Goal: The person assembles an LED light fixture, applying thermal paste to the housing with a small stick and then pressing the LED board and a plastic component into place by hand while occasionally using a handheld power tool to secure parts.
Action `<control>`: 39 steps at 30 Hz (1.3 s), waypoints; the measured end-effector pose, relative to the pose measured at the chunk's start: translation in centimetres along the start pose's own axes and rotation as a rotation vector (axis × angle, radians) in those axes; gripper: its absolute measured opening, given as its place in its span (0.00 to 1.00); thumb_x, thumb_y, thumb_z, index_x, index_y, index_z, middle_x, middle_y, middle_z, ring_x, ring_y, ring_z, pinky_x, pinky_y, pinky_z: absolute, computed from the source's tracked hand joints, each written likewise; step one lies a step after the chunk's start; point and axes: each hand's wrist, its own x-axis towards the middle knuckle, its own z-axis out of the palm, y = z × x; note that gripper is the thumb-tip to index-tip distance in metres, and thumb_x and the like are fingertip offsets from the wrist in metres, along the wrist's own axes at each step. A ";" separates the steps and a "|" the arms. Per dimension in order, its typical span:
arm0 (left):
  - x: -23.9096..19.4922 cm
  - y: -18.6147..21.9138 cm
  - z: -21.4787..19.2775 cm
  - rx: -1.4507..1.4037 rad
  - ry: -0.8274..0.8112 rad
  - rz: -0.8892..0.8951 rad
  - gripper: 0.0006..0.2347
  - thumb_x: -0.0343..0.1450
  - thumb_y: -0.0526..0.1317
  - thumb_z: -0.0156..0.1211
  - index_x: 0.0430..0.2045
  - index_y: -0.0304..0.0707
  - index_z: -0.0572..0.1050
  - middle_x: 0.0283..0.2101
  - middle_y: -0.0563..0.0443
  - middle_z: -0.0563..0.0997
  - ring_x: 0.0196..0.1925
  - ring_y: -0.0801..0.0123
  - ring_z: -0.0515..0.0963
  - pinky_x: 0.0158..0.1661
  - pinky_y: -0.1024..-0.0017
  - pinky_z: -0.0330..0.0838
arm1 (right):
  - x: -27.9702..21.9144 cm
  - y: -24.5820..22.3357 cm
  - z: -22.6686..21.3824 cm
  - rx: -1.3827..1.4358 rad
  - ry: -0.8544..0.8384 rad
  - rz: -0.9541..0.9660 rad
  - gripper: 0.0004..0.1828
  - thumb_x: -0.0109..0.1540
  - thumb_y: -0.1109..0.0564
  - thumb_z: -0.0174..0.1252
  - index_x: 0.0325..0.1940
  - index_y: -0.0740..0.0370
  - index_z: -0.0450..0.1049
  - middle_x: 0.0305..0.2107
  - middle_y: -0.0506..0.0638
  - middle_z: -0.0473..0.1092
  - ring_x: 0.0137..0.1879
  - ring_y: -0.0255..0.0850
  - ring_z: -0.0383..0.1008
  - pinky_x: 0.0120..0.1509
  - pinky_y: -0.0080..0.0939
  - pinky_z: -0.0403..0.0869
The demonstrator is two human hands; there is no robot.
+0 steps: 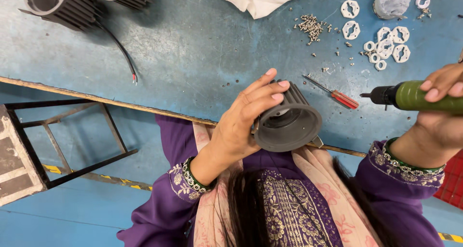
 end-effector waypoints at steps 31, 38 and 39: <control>33.6 -23.9 -3.5 0.383 0.106 -0.391 0.41 0.49 0.44 0.86 0.52 0.37 0.61 0.47 0.38 0.81 0.51 0.50 0.82 0.50 0.61 0.76 | -14.4 5.9 9.1 -0.361 0.018 0.052 0.17 0.60 0.63 0.61 0.53 0.64 0.70 0.37 0.54 0.75 0.35 0.37 0.78 0.41 0.32 0.75; 39.3 -24.8 -0.2 0.312 0.331 -0.407 0.40 0.48 0.40 0.85 0.52 0.39 0.62 0.52 0.38 0.77 0.55 0.45 0.79 0.51 0.58 0.74 | -9.0 13.8 9.2 -0.554 -0.078 0.213 0.15 0.59 0.61 0.63 0.49 0.62 0.73 0.34 0.52 0.74 0.32 0.35 0.74 0.38 0.31 0.72; 39.8 -23.9 -0.1 0.281 0.368 -0.332 0.40 0.47 0.40 0.85 0.51 0.40 0.63 0.53 0.38 0.78 0.55 0.45 0.79 0.50 0.58 0.75 | -8.7 14.3 8.4 -0.568 -0.108 0.235 0.15 0.59 0.60 0.63 0.49 0.62 0.73 0.34 0.52 0.74 0.31 0.35 0.74 0.38 0.31 0.71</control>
